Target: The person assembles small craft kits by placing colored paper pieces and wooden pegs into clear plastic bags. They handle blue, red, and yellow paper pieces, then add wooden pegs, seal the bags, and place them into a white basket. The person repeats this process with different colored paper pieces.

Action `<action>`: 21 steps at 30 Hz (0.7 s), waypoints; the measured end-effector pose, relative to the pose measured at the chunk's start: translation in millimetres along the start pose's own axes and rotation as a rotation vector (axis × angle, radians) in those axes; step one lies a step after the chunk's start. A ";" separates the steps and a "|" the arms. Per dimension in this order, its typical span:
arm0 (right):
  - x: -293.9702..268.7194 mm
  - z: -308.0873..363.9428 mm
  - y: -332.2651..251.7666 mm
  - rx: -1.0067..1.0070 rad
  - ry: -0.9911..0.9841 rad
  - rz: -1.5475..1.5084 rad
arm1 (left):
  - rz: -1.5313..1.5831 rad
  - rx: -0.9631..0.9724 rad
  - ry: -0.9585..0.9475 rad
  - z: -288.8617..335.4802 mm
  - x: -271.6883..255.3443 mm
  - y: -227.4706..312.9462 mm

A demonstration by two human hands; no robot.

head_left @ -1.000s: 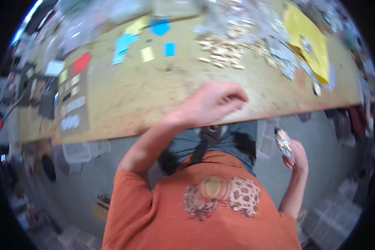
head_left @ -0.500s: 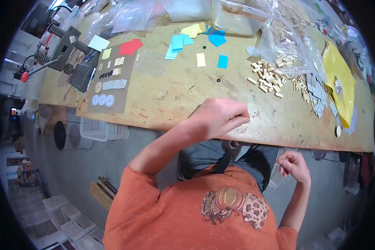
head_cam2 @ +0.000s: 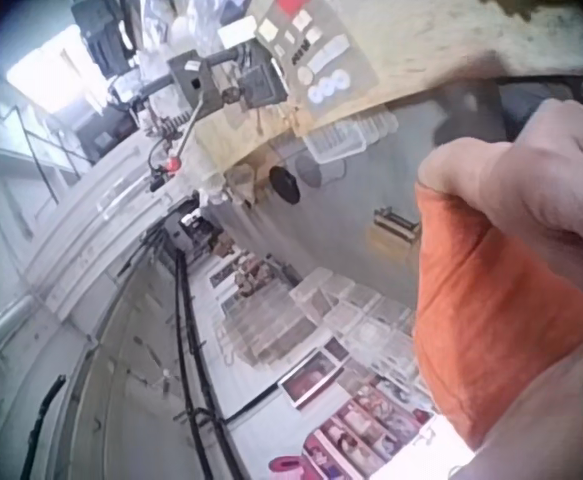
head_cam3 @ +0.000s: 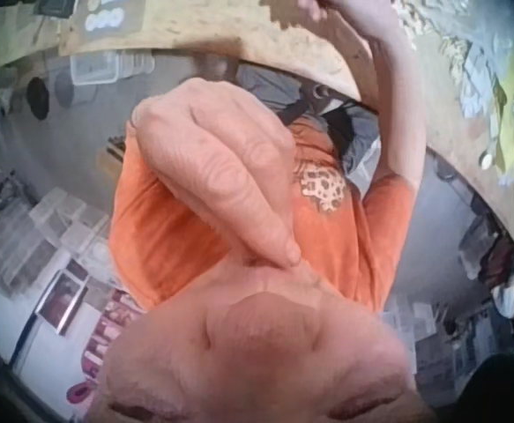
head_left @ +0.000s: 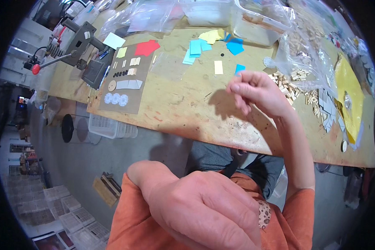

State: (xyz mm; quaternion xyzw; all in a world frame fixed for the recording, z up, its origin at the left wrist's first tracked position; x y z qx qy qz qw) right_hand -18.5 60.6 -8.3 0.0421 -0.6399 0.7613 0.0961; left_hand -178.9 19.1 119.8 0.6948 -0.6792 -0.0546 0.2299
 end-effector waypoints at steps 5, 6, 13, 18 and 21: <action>-1.3 -43.6 8.2 0.027 0.035 -0.149 | -0.400 -0.366 0.062 -1.8 -40.6 5.3; 0.2 -50.7 11.3 0.038 0.033 -0.243 | -0.607 -0.428 0.133 2.1 -61.8 6.9; -36.5 -61.5 39.5 0.042 0.007 -0.698 | -1.525 -0.402 0.151 22.6 -218.8 -55.6; -42.5 -66.4 45.5 -0.017 0.057 -0.756 | -1.835 -0.810 -0.064 27.2 -258.7 -91.5; -44.5 -70.2 51.4 -0.006 0.085 -0.774 | -1.740 -0.664 -0.092 24.0 -264.4 -102.6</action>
Point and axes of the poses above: each hand's wrist, its own z-axis away from the middle knuckle, its own x-axis out of the palm, y = z × x, the point moved 6 cm from there along -z, towards the middle knuckle, and after that the axes turned 9 degrees about y, right-handed, at the moved point
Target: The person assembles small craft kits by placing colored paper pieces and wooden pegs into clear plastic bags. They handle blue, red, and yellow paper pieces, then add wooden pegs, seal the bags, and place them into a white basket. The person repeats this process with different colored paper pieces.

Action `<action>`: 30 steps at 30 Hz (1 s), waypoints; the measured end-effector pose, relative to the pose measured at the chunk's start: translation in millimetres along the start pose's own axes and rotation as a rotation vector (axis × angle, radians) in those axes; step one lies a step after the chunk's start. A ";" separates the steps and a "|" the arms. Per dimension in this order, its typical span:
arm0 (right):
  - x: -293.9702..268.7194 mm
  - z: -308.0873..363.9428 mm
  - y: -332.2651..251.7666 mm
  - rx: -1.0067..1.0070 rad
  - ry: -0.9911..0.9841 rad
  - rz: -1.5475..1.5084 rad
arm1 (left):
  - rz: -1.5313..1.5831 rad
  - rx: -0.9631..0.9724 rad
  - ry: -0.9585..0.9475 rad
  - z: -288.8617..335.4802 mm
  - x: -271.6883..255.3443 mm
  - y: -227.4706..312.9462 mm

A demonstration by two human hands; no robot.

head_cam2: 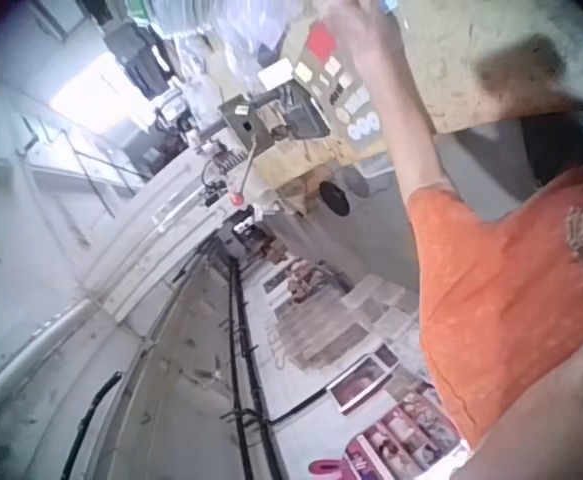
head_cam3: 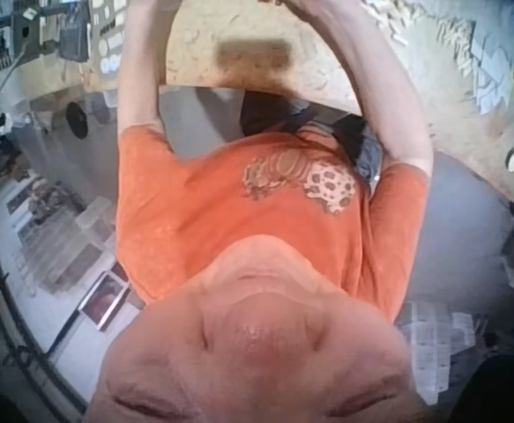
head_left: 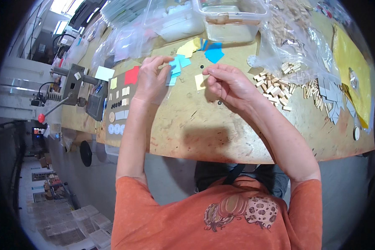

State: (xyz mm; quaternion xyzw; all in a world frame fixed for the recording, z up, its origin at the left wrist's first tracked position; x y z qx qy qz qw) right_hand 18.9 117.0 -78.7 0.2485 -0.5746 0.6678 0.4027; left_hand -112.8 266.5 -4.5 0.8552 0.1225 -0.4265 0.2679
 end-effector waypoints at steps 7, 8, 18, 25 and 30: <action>-7.5 -4.7 5.2 0.019 0.102 -0.079 | -0.021 0.121 -0.107 6.3 24.1 -11.7; -9.2 -5.6 6.2 0.021 0.099 -0.084 | 0.014 0.051 -0.139 6.8 25.8 -17.0; -14.7 -6.5 7.5 0.003 0.141 -0.058 | 0.265 -0.124 -0.263 -4.4 24.8 -31.7; -5.2 -5.6 9.6 0.040 0.151 -0.077 | 0.036 0.016 0.179 -0.3 -1.2 -9.9; 1.2 -3.4 16.5 0.163 0.027 -0.370 | 0.072 0.434 0.280 35.0 -10.3 107.9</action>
Point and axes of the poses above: each hand's wrist, its own z-axis away from the middle knuckle, its own x-axis out of the palm, y = z × x, the point moved 6 cm from there along -z, towards the middle knuckle, and after that the axes turned 9 degrees about y, right-handed, at the moved point
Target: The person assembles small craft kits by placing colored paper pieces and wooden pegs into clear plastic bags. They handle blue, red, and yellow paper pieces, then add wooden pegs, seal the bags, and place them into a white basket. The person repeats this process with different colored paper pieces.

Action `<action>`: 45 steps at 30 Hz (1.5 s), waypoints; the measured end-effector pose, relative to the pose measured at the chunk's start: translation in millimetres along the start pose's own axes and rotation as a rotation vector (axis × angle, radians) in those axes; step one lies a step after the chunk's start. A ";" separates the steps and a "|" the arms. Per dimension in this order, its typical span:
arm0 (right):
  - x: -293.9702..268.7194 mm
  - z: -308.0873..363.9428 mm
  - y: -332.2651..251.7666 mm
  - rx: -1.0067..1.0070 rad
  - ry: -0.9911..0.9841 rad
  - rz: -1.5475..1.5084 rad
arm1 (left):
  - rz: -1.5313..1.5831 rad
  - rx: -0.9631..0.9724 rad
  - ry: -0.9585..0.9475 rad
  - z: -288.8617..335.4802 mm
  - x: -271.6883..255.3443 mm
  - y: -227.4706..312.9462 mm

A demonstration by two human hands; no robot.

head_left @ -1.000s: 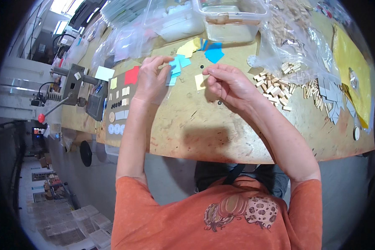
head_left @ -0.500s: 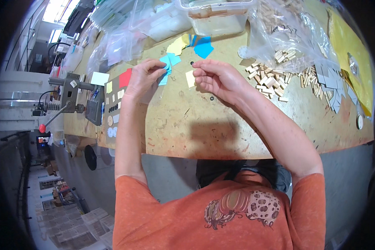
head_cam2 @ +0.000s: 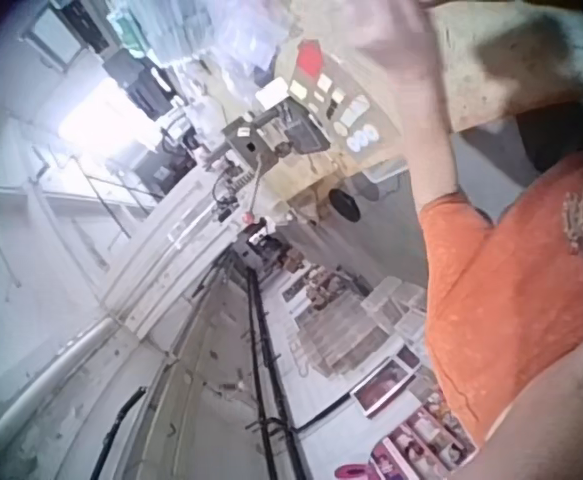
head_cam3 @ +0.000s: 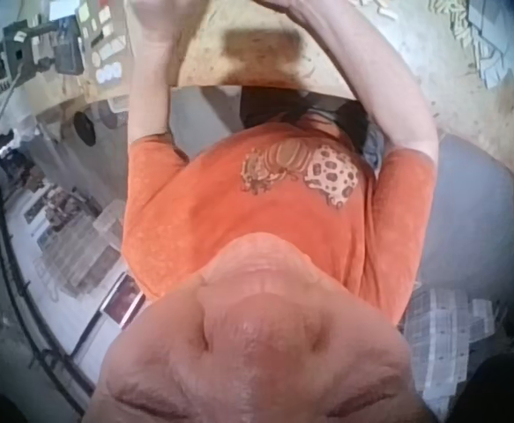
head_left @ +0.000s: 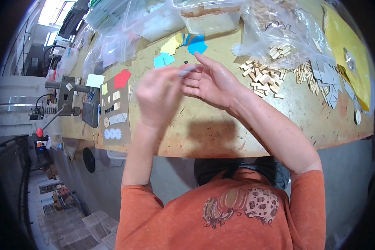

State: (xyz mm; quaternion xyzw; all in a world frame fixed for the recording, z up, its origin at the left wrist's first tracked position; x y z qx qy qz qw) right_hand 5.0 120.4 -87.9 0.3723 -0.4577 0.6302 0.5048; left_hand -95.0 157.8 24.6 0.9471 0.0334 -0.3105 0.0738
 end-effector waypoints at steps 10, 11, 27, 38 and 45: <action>3.8 7.6 -26.2 -0.262 0.150 0.012 | 0.081 -0.461 -0.313 18.2 13.4 -100.6; 4.2 7.0 -36.0 -0.310 0.154 -0.003 | 0.069 -0.468 -0.358 26.3 16.1 -122.3; -8.5 2.5 -27.5 -0.234 0.224 0.019 | 0.230 -0.578 -0.471 36.8 28.3 -162.5; -16.3 -4.7 -7.5 -0.060 0.129 -0.054 | 0.102 -0.003 -0.072 0.0 11.3 5.6; -13.8 -3.9 -7.9 -0.136 0.076 0.024 | 0.311 -0.370 -0.318 7.5 20.3 -26.3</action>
Point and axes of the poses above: each hand's wrist, its own z-axis away from the middle knuckle, its own x-axis out of the palm, y = z × x, the point moved 6 cm from there along -z, towards the middle knuckle, and after that the axes turned 9 degrees about y, right-handed, at the moved point
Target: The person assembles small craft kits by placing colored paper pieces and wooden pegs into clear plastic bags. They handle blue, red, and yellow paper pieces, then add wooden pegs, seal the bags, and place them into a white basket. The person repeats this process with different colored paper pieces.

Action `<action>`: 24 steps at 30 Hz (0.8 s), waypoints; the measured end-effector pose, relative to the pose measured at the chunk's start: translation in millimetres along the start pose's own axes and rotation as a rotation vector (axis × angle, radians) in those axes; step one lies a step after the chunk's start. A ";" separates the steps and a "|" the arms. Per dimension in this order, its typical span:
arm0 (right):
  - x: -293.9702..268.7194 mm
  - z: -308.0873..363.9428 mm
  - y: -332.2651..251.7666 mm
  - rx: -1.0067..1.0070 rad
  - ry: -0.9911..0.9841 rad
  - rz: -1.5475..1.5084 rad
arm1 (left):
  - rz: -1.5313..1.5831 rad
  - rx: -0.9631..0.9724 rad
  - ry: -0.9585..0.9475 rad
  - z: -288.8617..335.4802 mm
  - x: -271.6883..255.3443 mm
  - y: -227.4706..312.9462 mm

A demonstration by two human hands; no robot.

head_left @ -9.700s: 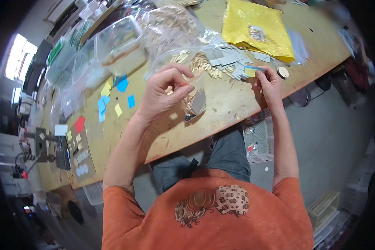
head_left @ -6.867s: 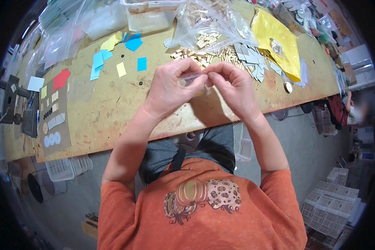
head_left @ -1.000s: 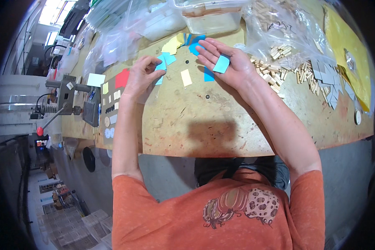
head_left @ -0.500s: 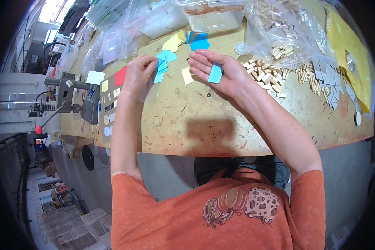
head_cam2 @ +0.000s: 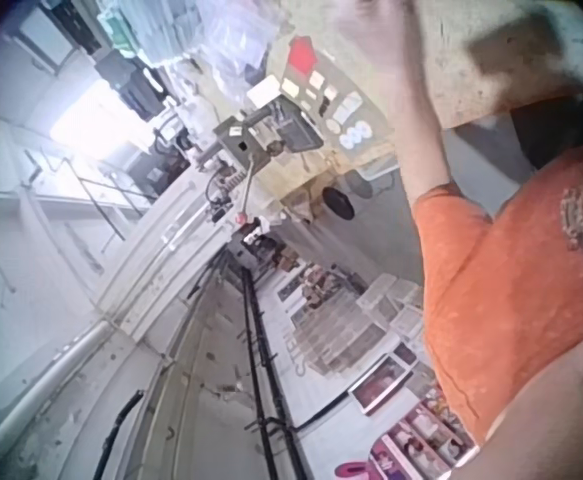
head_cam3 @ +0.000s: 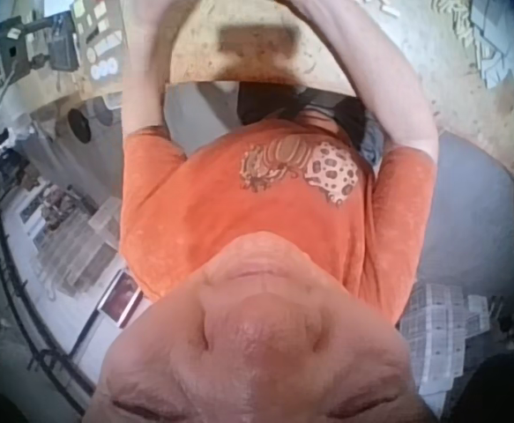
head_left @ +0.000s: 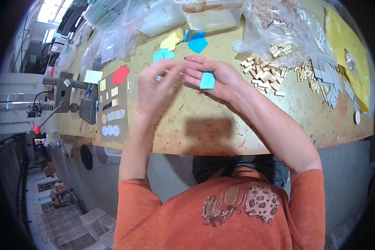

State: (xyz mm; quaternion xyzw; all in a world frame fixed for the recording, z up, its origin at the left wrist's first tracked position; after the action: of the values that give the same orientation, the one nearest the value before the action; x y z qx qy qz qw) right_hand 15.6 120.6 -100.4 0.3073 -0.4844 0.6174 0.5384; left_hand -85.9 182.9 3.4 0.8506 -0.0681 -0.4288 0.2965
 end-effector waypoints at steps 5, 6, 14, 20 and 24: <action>9.6 -0.3 -1.3 -0.002 -0.050 -0.007 | -0.116 -0.256 -0.061 -11.8 -32.6 -107.8; 7.6 -0.6 -2.0 -0.006 -0.045 -0.009 | -0.128 -0.251 -0.100 -14.0 -31.1 -114.8; 1.5 -0.1 -6.1 -0.029 -0.006 0.015 | 0.244 -0.520 -0.178 -18.2 -26.6 -133.4; 3.9 -1.0 -3.8 -0.021 -0.012 0.019 | -0.099 -0.261 -0.092 -15.4 -37.1 -134.6; 3.4 -0.1 -4.7 -0.028 0.005 0.029 | -0.215 -0.219 -0.031 -13.7 -30.9 -110.2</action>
State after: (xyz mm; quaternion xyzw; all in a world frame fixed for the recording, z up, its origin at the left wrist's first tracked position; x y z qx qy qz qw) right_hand 19.3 121.7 -96.1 0.2911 -0.4961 0.6191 0.5347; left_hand -109.9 290.2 -31.0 0.8088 0.0659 -0.4760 0.3389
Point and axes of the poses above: each hand's wrist, its own z-axis away from the middle knuckle, its own x-axis out of the palm, y = z × x, the point moved 6 cm from there along -z, towards the middle knuckle, and after that the axes turned 9 degrees about y, right-handed, at the moved point
